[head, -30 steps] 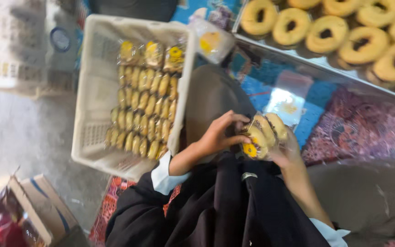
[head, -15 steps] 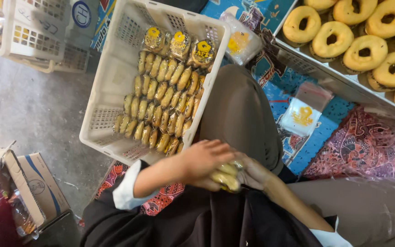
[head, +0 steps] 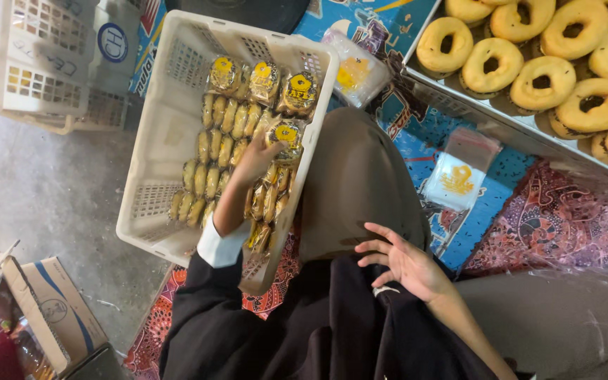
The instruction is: The person picks doughnuts from a tray and places them into small plastic bags, then puts the filled bags into a white basket. The person handles both plain and chocolate-topped doughnuts, repeating the process throughout the clip.
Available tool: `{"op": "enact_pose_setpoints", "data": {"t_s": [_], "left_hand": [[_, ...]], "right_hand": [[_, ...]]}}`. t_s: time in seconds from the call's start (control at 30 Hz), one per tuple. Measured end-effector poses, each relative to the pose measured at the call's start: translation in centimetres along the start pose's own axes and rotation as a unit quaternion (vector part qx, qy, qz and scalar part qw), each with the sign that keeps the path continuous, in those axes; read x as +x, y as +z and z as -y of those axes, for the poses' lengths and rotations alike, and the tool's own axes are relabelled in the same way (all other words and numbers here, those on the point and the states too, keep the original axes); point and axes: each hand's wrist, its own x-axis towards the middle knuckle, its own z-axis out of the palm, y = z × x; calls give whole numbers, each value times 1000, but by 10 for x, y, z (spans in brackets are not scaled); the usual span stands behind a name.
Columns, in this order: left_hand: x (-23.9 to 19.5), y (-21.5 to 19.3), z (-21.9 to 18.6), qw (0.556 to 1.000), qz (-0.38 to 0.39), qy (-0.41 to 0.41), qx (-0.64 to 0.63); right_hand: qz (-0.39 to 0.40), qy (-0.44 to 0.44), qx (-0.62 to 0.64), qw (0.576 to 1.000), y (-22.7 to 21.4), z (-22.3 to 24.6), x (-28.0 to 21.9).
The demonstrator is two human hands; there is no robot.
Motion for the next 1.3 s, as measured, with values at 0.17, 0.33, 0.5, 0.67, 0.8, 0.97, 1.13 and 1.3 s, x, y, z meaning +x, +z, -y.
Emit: {"op": "enact_pose_setpoints", "data": {"t_s": [0.17,0.33,0.5,0.67,0.8,0.97,1.13,1.3], "left_hand": [[6,-18,7,988,39,-88,-124],[63,-66,45,947,21,-138,-289],[98,-71,100,995,-5,-96,-37],[104,-105,132,988,-72,-108,-80],[85,-103,119,984,-174,-3,-38],[65,-73,46,918,-300,125,226],[89,-51,15,927,-270,100,238],[121,-40,35,938,-298,36,173]], "right_hand": [[-50,-1,27,998,-14,-7,-7],[-52,-23,15,998,-15,-6,-6],[-82,-44,5,996,-17,0,-4],[-96,-57,13,994,-24,1,-5],[-98,-61,14,993,-31,0,-1],[-104,-72,20,992,-42,1,-1],[-115,-74,10,991,-47,0,-5],[-121,-99,14,988,-48,0,-13]]}}
